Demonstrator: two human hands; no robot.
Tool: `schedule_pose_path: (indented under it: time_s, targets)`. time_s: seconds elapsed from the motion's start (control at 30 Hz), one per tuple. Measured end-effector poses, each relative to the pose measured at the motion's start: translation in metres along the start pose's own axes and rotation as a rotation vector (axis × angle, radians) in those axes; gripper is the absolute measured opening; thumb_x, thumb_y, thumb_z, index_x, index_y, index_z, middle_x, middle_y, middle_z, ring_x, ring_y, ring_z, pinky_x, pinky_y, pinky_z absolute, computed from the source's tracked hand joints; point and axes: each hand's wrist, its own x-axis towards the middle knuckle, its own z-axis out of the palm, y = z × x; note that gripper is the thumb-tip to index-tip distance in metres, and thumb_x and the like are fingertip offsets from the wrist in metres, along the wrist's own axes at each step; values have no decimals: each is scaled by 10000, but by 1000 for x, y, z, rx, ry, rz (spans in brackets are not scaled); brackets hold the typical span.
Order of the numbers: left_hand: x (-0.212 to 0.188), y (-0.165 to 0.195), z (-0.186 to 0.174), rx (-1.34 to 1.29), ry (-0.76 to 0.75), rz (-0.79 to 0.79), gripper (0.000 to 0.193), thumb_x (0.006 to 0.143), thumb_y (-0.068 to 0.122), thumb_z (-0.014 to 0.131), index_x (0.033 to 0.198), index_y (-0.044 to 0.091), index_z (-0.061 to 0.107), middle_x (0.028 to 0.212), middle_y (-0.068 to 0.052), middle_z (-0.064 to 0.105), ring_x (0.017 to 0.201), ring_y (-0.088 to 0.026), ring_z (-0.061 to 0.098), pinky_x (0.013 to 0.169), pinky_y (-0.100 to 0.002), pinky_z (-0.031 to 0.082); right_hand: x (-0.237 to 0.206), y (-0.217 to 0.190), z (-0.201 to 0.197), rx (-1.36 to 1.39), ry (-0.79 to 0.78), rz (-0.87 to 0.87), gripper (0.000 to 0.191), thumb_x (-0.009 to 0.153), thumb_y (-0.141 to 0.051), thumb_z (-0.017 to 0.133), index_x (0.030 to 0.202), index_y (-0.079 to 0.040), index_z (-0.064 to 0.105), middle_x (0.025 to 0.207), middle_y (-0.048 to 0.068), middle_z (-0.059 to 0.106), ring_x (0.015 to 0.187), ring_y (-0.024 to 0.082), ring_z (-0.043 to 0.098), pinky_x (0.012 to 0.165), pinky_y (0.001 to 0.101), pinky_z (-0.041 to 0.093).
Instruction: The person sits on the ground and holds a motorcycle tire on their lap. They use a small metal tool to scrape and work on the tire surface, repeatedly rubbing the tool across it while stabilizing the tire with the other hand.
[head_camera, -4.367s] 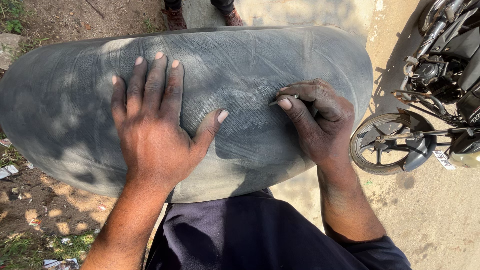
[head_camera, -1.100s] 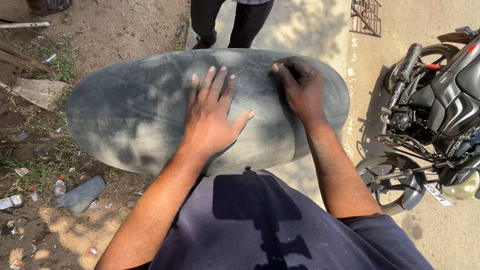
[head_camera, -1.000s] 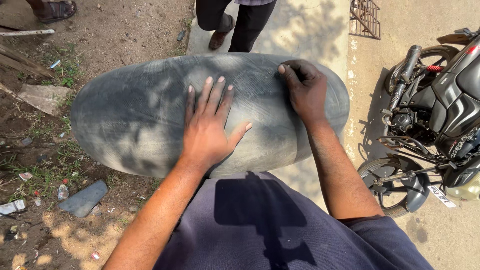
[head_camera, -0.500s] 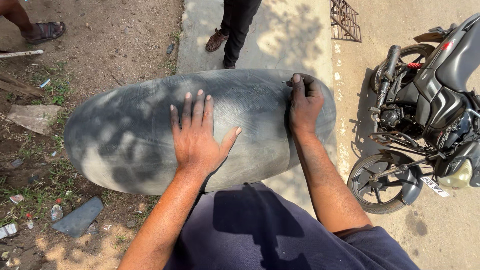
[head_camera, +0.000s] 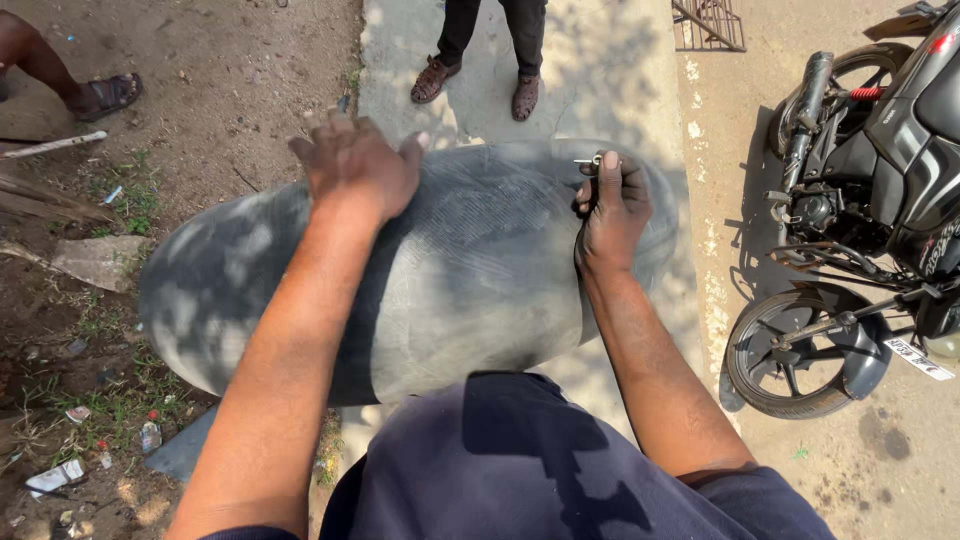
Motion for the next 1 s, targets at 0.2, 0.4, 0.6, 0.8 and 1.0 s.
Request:
schedule_pose_path:
  time_s: [0.2, 0.4, 0.6, 0.8, 1.0]
  targets:
    - [44, 76, 40, -180, -187, 351, 931, 836, 759, 441, 1579, 202, 368, 1668, -117, 276, 1522, -413, 198, 1157, -593, 39, 42, 15, -13, 106, 30, 85, 200, 1053, -256, 650, 1040, -57, 655, 883, 65, 720, 618, 95, 580, 540, 243, 445]
    - [73, 49, 13, -148, 103, 77, 633, 993, 533, 605, 1389, 40, 638, 1449, -201, 618, 1396, -393, 527, 1207, -634, 223, 84, 20, -32, 110, -60, 211, 179, 1023, -163, 726, 1133, -32, 674, 913, 25, 673, 679, 95, 598, 590, 237, 460]
    - [2, 74, 100, -192, 455, 284, 861, 897, 618, 679, 1481, -6, 576, 1557, -237, 513, 1501, -415, 355, 1213, -644, 138, 112, 17, -33, 41, -173, 289, 205, 1029, -140, 753, 1151, 18, 703, 925, 43, 683, 708, 105, 597, 641, 242, 473]
    - [7, 55, 88, -198, 488, 176, 800, 966, 639, 695, 1504, 55, 601, 1606, -142, 533, 1562, -347, 377, 1313, -580, 153, 115, 5, -9, -45, -447, 268, 229, 1050, -171, 723, 1187, 11, 696, 973, 28, 694, 809, 81, 612, 747, 234, 515]
    - [16, 33, 72, -210, 493, 147, 794, 959, 638, 703, 1502, 65, 616, 1599, -125, 534, 1550, -332, 383, 1309, -551, 165, 127, 0, 3, -412, -585, 32, 184, 1074, -172, 707, 1122, -1, 755, 995, 46, 715, 821, 97, 617, 739, 255, 512]
